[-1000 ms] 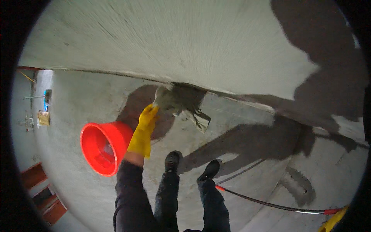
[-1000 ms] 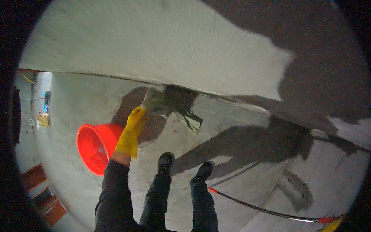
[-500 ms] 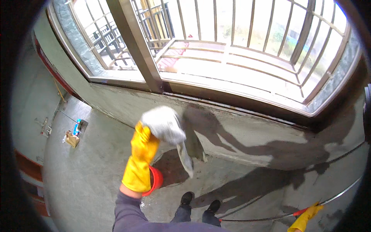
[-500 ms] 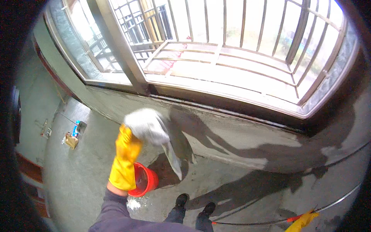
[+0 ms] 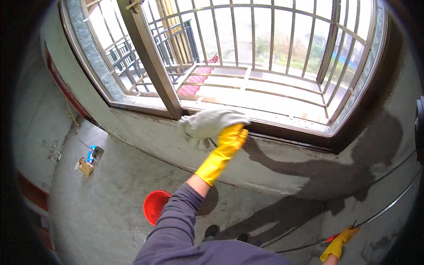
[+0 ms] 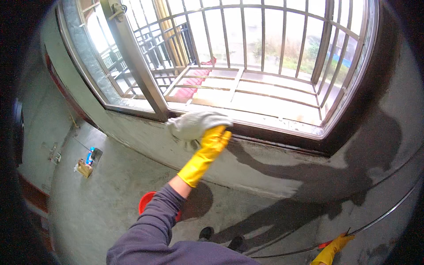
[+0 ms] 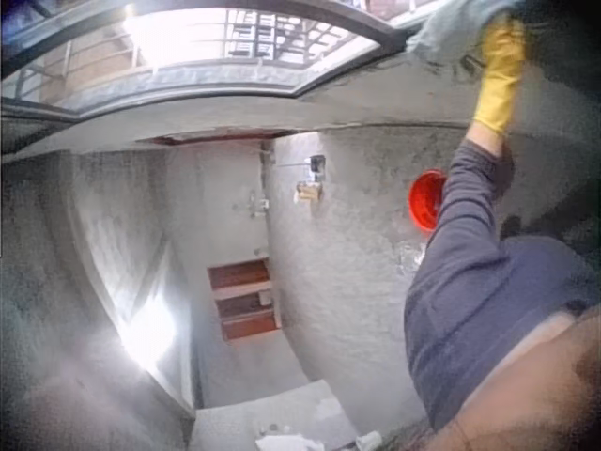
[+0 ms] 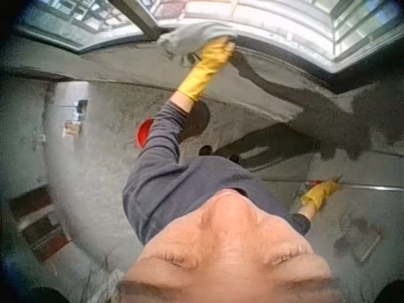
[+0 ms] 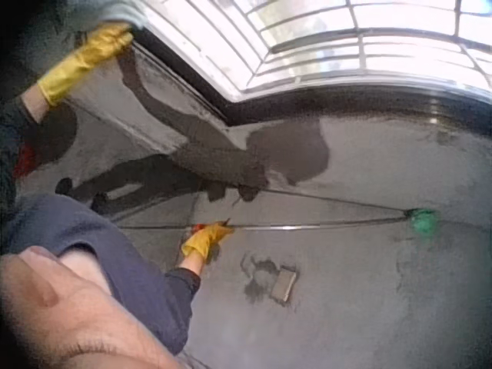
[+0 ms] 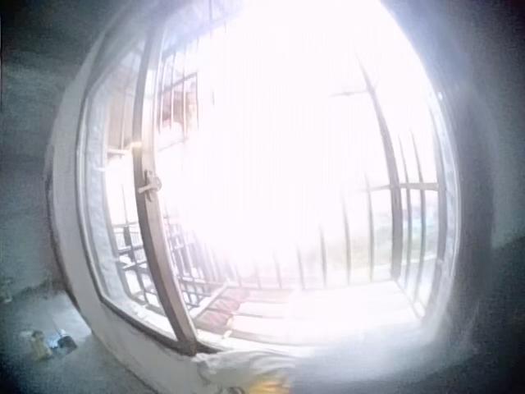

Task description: The person wrings a cloth in a red bucket, then uses a long-handled mop to clean a large window. They switch to a cloth to wipe the window frame and sill, then use a small tool to scrape debris from the frame grooves.

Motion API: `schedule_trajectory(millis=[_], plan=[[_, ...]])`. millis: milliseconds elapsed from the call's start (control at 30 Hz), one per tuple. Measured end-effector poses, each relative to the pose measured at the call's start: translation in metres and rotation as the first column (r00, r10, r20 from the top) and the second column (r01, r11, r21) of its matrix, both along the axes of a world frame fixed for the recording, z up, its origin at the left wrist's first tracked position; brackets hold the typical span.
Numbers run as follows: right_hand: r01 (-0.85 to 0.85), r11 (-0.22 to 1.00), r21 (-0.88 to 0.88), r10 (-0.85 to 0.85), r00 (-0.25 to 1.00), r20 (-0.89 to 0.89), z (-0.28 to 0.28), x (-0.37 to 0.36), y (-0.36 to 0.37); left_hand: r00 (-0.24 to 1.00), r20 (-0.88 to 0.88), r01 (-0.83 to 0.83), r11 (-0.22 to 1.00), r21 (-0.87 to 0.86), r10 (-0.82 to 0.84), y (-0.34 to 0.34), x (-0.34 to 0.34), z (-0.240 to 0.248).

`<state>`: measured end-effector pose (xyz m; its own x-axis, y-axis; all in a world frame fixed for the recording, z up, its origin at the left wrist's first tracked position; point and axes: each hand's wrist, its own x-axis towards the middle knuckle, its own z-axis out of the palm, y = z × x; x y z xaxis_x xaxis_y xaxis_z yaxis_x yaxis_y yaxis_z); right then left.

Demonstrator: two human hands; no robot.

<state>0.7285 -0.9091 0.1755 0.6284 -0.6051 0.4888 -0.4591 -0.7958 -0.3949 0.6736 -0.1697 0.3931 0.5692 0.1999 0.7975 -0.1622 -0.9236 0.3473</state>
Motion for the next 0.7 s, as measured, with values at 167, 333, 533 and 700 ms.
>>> schedule_trajectory(millis=[167,333,533,700], plan=[[-0.089,0.982,0.169,0.116,0.98,-0.16,0.027,0.0,0.047,0.709,-0.671,0.308,0.951,0.017,-0.218,-0.099,0.057,0.001],[-0.115,0.991,-0.065,0.116,0.993,0.026,0.026,-0.01,0.029,0.823,-0.529,0.37,0.902,0.222,-0.207,-0.11,0.12,0.056],[-0.119,0.986,0.119,0.129,0.988,-0.084,0.029,-0.013,0.042,0.932,-0.351,0.268,0.828,0.492,-0.093,0.0,0.058,0.109],[-0.145,0.983,0.112,0.155,0.984,-0.083,0.037,-0.018,0.055,0.572,-0.68,0.023,0.82,0.572,0.458,-0.013,0.028,0.054]])
